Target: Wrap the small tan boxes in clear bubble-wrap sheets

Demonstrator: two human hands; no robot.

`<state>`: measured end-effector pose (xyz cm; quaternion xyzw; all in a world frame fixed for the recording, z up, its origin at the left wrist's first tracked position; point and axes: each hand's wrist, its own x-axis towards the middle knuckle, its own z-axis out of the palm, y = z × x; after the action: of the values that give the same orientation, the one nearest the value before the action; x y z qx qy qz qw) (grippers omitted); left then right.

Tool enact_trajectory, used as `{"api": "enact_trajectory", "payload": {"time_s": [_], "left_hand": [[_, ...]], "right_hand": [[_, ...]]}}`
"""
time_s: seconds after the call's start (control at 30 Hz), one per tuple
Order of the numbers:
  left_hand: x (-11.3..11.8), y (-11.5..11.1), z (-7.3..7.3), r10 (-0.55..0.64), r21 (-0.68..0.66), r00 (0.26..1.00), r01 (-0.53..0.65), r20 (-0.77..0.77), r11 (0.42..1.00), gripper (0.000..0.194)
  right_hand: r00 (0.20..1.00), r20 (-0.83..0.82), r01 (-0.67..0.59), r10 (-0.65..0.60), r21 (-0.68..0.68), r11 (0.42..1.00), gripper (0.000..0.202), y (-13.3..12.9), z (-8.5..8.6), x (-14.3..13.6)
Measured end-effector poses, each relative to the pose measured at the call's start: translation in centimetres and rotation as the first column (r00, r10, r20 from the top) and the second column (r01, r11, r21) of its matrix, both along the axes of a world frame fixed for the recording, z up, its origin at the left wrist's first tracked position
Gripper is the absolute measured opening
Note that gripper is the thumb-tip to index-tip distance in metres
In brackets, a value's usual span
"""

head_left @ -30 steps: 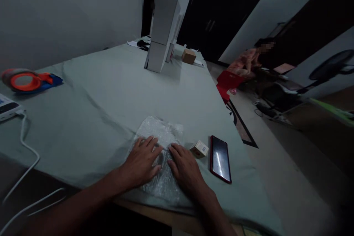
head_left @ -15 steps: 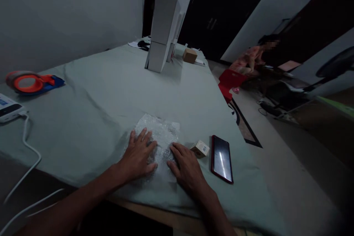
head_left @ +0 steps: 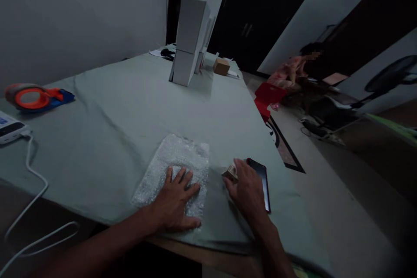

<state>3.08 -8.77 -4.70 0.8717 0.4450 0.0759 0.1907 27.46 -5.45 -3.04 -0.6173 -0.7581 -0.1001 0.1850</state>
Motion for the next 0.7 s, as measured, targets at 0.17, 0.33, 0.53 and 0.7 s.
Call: {"api": "enact_trajectory", "payload": {"time_s": [0.17, 0.33, 0.53, 0.7], "left_hand": [[0.1, -0.1, 0.0, 0.000, 0.008, 1.000, 0.000, 0.009, 1.000, 0.092], [0.0, 0.0, -0.2, -0.003, 0.030, 0.998, 0.001, 0.056, 1.000, 0.092], [0.2, 0.0, 0.4, -0.020, 0.017, 0.994, 0.019, 0.112, 1.000, 0.102], [-1.9, -0.7, 0.7, 0.046, 0.058, 0.989, -0.055, 0.139, 0.997, 0.058]], "right_hand": [[0.989, -0.117, 0.070, -0.086, -0.136, 0.988, 0.041, 0.8, 0.8, 1.2], [0.680, -0.733, -0.277, 0.029, -0.221, 0.935, 0.044, -0.2, 2.5, -4.5], [0.361, -0.928, -0.453, -0.087, -0.257, 0.853, 0.040, 1.2, 0.2, -9.8], [0.378, -0.917, -0.402, -0.123, -0.283, 0.871, 0.041, 1.8, -1.0, -9.7]]}}
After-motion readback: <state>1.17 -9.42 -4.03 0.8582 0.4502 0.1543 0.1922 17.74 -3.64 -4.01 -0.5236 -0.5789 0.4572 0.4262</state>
